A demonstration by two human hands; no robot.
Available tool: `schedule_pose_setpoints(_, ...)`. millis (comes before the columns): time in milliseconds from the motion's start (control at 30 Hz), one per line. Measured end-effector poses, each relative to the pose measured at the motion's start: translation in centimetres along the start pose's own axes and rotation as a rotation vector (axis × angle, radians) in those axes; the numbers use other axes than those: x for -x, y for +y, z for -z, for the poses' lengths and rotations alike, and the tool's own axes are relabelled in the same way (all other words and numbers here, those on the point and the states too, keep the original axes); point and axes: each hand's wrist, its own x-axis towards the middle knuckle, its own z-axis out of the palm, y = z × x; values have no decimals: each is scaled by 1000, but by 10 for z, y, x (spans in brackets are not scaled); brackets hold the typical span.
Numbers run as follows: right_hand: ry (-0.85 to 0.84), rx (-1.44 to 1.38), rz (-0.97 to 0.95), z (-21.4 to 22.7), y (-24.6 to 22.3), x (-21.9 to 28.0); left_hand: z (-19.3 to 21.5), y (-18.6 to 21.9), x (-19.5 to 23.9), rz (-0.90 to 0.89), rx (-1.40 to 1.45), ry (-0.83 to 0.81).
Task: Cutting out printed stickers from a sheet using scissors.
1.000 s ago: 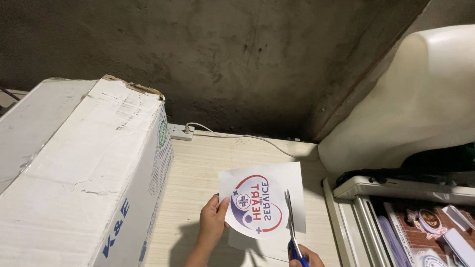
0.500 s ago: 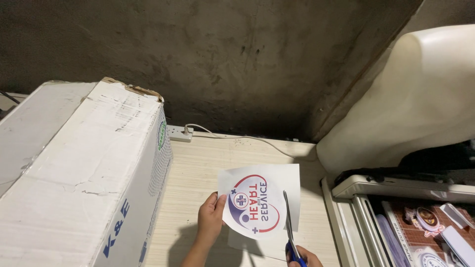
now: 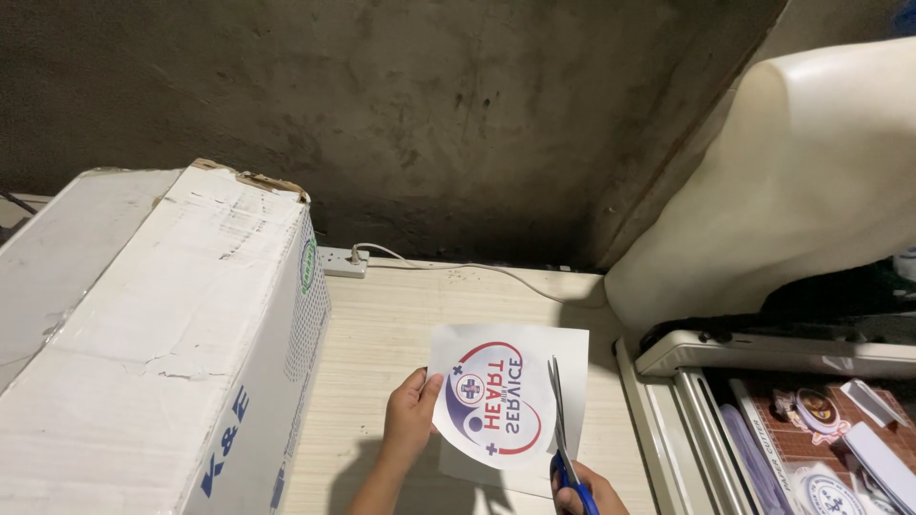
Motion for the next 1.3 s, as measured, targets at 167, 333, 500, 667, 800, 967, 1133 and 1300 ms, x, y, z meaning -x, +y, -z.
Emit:
schedule_pose_setpoints(167, 15, 83, 10, -5, -15, 13, -1, 12, 4, 17, -7, 8)
schedule_pose_setpoints(333, 85, 119, -80, 1, -10, 13, 1, 6, 3, 38, -81, 18)
schedule_pose_setpoints(500, 12, 120, -36, 4, -7, 15, 2, 13, 6, 59, 6, 32)
schedule_pose_setpoints(667, 46, 146, -85, 10, 5, 9, 5, 14, 6, 57, -13, 34)
schedule_pose_setpoints(800, 29, 144, -90, 13, 11, 6, 8, 4, 3, 10, 51, 23)
schedule_pose_setpoints(967, 27, 141, -160, 23, 22, -1, 6, 13, 4, 60, 47, 40)
schedule_pose_setpoints(1133, -13, 153, -117, 32, 38, -9, 9, -4, -2, 48, 81, 29)
schedule_pose_setpoints(1300, -61, 100, -17, 26, 41, -5, 12, -4, -2, -13, 102, -47)
